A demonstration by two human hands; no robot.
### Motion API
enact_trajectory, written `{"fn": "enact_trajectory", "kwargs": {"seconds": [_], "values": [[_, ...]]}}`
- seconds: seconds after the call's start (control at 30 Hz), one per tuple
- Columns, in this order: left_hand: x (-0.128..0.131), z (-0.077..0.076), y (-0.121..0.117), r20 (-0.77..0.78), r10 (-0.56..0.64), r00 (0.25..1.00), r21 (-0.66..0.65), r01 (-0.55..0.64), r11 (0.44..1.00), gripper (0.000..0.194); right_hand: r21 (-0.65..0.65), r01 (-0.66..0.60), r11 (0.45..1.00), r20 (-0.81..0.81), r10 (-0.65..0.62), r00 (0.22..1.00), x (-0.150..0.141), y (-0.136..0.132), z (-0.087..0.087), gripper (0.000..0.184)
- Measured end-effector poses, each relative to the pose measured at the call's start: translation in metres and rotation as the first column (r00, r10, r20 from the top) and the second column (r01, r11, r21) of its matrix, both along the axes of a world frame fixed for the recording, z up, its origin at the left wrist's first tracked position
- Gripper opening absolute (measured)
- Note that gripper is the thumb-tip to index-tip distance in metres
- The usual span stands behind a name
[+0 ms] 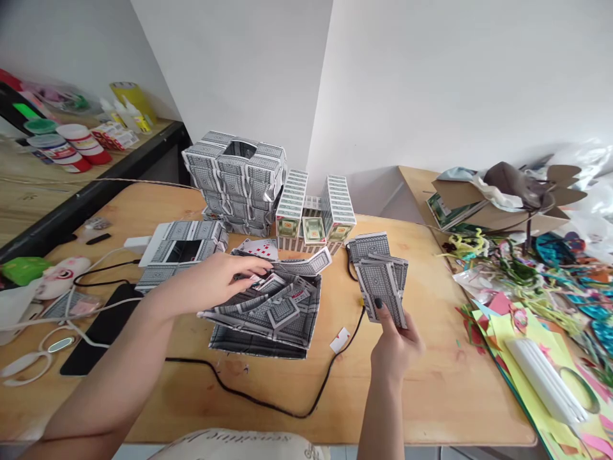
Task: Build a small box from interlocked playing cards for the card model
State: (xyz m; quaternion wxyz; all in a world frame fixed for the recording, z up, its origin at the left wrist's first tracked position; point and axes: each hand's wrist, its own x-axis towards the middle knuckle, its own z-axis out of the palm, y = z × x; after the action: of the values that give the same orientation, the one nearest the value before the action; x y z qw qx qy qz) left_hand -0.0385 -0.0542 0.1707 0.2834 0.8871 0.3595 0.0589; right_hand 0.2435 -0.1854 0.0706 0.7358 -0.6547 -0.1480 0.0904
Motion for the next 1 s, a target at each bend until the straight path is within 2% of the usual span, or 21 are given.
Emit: {"fn": "enact_trajectory", "kwargs": {"seconds": [0.2,0.27,0.37,0.5,0.63,0.73,0.8,0.87,0.9,0.97,1.0], "values": [[0.012,-0.013,-0.008,-0.116,-0.030,0.993,0.074,0.039,0.997,0.037,0.012,-0.015,1.000,0.029,0.015,0.999,0.001,0.002,-0.003,0.034],[0.021,-0.015,-0.014,-0.185,-0.018,0.983,0.099,0.037,0.994,0.041,0.012,-0.014,1.000,0.018,0.014,1.000,0.000,0.002,-0.004,0.035],[0.031,-0.014,-0.020,-0.274,-0.050,0.960,0.102,0.081,0.992,0.034,-0.008,-0.013,1.000,0.007,0.013,1.000,-0.001,0.001,-0.005,0.035],[0.031,-0.017,-0.025,-0.235,-0.049,0.971,0.125,0.080,0.989,0.029,-0.017,-0.016,1.000,0.037,0.017,0.999,-0.001,-0.001,-0.004,0.034],[0.028,-0.018,-0.027,-0.159,-0.140,0.977,0.009,0.143,0.990,0.026,-0.030,-0.016,0.999,0.030,0.016,0.999,0.000,-0.002,-0.003,0.036],[0.023,-0.011,-0.026,-0.092,-0.279,0.956,-0.125,0.267,0.955,0.022,-0.040,-0.006,0.999,0.007,0.006,1.000,-0.001,-0.002,-0.002,0.035],[0.018,-0.005,-0.024,-0.039,-0.326,0.944,-0.186,0.314,0.931,0.027,-0.039,-0.003,0.999,0.001,0.003,1.000,-0.002,-0.002,-0.001,0.035],[0.014,-0.001,-0.022,0.006,-0.277,0.961,-0.146,0.275,0.950,0.030,-0.038,0.001,0.999,-0.004,-0.002,1.000,-0.002,-0.002,0.001,0.035],[0.012,0.000,-0.021,0.019,-0.214,0.977,-0.085,0.215,0.973,0.030,-0.034,0.002,0.999,-0.007,-0.002,1.000,-0.002,-0.002,0.001,0.035],[0.011,-0.001,-0.020,0.033,-0.047,0.998,0.093,0.043,0.995,0.026,-0.016,-0.003,1.000,-0.008,0.003,1.000,-0.001,-0.002,0.003,0.035],[0.011,-0.002,-0.019,0.038,0.022,0.999,0.187,-0.029,0.982,0.023,-0.003,-0.010,1.000,-0.008,0.010,1.000,-0.001,-0.002,0.003,0.034]]}}
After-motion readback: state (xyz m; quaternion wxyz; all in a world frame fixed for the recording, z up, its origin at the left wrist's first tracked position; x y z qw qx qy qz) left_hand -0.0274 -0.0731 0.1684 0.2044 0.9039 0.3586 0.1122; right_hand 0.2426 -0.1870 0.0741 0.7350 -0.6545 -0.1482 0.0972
